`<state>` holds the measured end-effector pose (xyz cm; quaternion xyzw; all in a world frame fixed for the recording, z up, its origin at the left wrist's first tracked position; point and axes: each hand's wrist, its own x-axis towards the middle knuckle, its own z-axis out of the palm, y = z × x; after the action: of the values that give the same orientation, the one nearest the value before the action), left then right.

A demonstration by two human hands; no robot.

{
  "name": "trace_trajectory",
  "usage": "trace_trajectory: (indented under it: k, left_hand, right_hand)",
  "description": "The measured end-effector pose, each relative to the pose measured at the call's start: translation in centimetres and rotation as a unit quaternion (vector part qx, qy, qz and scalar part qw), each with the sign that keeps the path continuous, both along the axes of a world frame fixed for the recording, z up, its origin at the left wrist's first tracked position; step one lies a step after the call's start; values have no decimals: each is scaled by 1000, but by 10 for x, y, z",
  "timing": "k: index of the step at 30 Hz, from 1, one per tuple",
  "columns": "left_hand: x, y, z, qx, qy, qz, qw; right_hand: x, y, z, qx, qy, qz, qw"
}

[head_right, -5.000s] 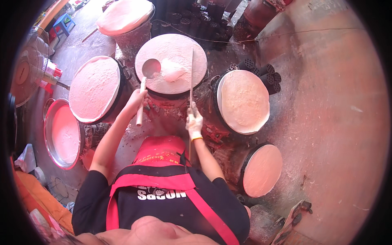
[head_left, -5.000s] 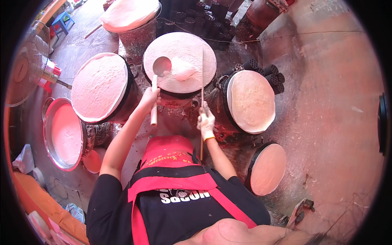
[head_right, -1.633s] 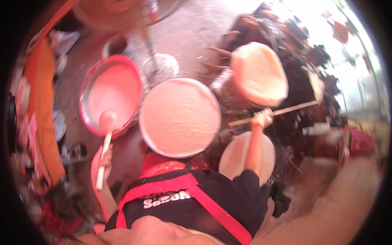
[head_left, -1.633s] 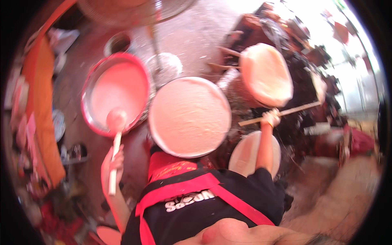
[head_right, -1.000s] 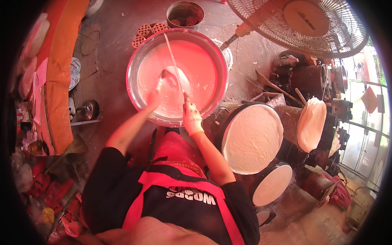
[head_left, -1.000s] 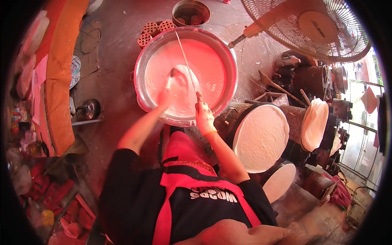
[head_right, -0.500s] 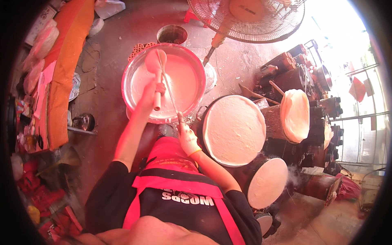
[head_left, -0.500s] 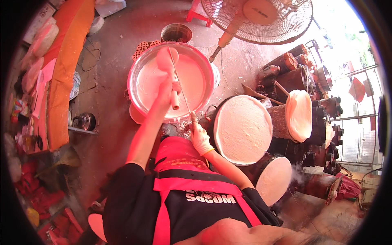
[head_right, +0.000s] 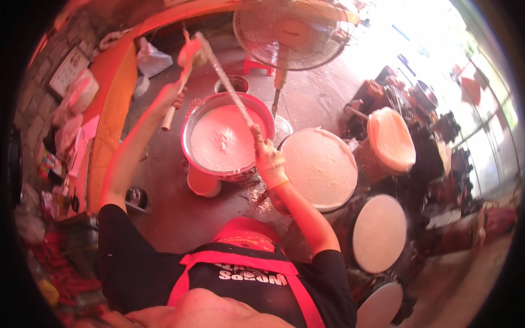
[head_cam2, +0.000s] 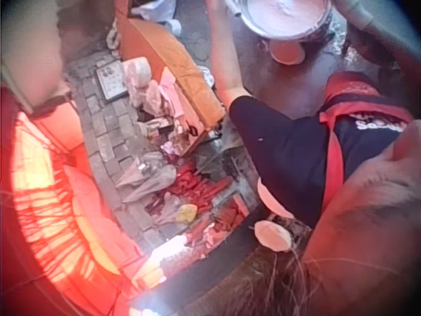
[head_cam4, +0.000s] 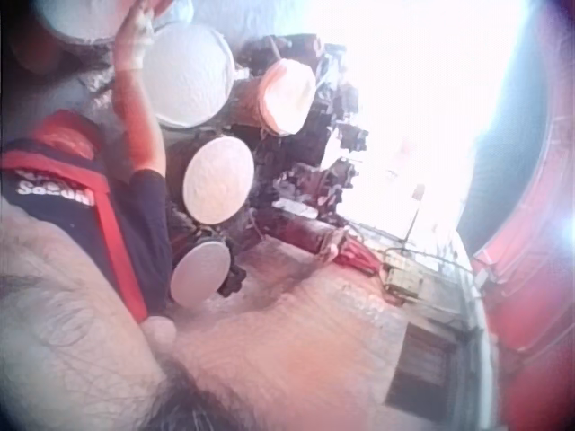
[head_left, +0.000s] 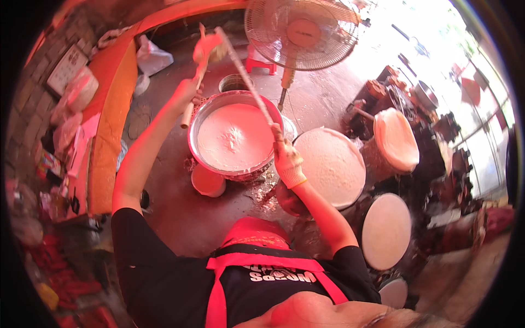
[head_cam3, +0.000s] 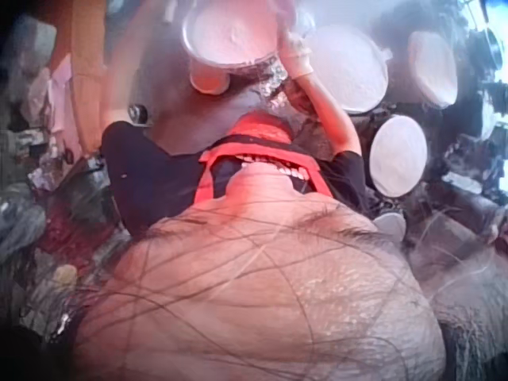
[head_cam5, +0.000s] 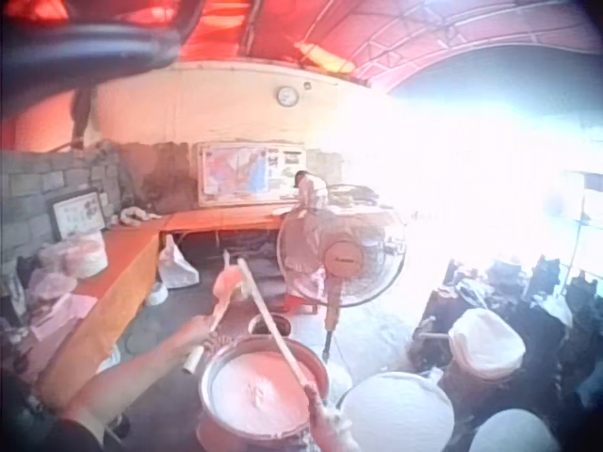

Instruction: The person prepares rice paper by pouring batter onto hot plates with a ladle and spreading it with a wooden stick.

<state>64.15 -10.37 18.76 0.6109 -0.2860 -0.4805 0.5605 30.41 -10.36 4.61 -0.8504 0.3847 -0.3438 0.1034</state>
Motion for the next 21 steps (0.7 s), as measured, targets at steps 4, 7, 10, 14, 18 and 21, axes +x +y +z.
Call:
trace_trajectory:
  k: [4,7,10,14,18,21]
  left_hand:
    - [14,-4,-41,233,313,-72,918]
    - [-30,39,-46,262,218,-121,932]
    - [-71,61,-51,336,226,-190,894]
    - [-161,77,-51,419,97,-371,823]
    - [-302,105,-24,555,153,-483,660]
    - [-434,128,-11,443,-37,-676,588]
  right_hand:
    - [-4,41,-28,57,157,-48,985]
    - [-56,115,-45,32,4,-89,995]
    - [-125,209,-45,55,-109,-190,974]
    - [-209,351,-80,159,-99,-319,929]
    - [-253,489,-95,170,-113,-505,839]
    - [-292,547,-84,180,-198,-586,765]
